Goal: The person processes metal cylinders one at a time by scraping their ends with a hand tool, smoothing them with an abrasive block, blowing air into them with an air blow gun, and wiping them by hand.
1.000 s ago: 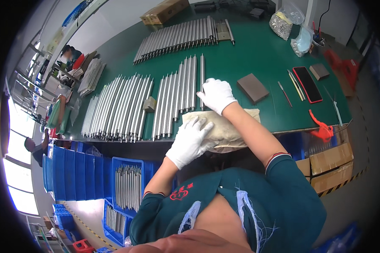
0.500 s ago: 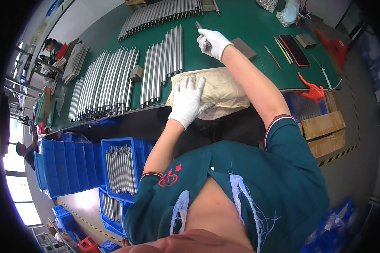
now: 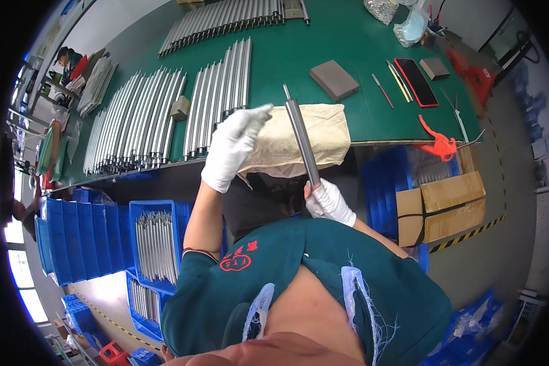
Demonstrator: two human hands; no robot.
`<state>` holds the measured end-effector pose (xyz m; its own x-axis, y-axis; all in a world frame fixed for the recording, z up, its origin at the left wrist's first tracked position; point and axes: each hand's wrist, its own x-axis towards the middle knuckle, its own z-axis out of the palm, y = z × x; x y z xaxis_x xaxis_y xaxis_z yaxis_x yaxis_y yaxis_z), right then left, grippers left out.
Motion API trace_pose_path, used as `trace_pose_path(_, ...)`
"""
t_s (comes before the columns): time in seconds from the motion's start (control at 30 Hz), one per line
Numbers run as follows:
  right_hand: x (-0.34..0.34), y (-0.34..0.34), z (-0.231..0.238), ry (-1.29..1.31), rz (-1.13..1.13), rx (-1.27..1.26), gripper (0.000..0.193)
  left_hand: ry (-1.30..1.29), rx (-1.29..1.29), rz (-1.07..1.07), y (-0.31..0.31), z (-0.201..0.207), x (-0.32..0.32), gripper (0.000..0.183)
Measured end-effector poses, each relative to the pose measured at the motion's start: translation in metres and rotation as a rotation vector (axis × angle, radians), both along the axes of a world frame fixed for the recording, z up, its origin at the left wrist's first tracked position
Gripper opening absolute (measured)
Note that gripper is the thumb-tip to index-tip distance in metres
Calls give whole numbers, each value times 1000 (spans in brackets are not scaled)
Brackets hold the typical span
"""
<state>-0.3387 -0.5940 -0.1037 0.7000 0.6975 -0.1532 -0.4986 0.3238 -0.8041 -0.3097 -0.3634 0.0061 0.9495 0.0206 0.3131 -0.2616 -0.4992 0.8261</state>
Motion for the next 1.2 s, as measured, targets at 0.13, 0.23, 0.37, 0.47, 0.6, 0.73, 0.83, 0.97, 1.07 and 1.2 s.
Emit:
trace_pose_path(0.13, -13, -1, -24, 21, 66, -60, 41, 203, -343, -17, -13, 9, 17, 28)
trace_pose_path(0.23, -11, -2, -22, -8, 155, -86, 41, 128, -246, -53, -9, -8, 27, 28)
trace_pose_path(0.37, -10, -4, -23, -115, 172, -151, 44, 231, -94, -47, -4, 3, 25, 26)
trace_pose_path(0.47, -10, -1, -18, -130, 187, -210, 47, 198, -137, 2, -6, 4, 24, 27)
trace_pose_path(0.6, -12, 1, -20, -129, 196, -292, 48, 90, -375, 339, 2, 5, 27, 33)
trace_pose_path(0.73, -8, -5, -28, -111, 181, -291, 42, 199, -185, 93, -10, -1, -11, 35)
trace_pose_path(0.83, -8, -5, -28, -24, 169, -237, 41, 523, 174, -273, -22, -28, -31, 37)
trace_pose_path(0.97, -9, 0, -41, -61, 179, -310, 41, 621, -842, -246, -70, -101, -43, 43)
trace_pose_path(1.07, -12, -5, -62, 215, 287, -84, 41, 760, -911, -111, -78, -120, -42, 39)
trace_pose_path(1.2, -13, -9, -47, 624, 253, 122, 38, 778, -998, -76, -85, -117, -41, 38)
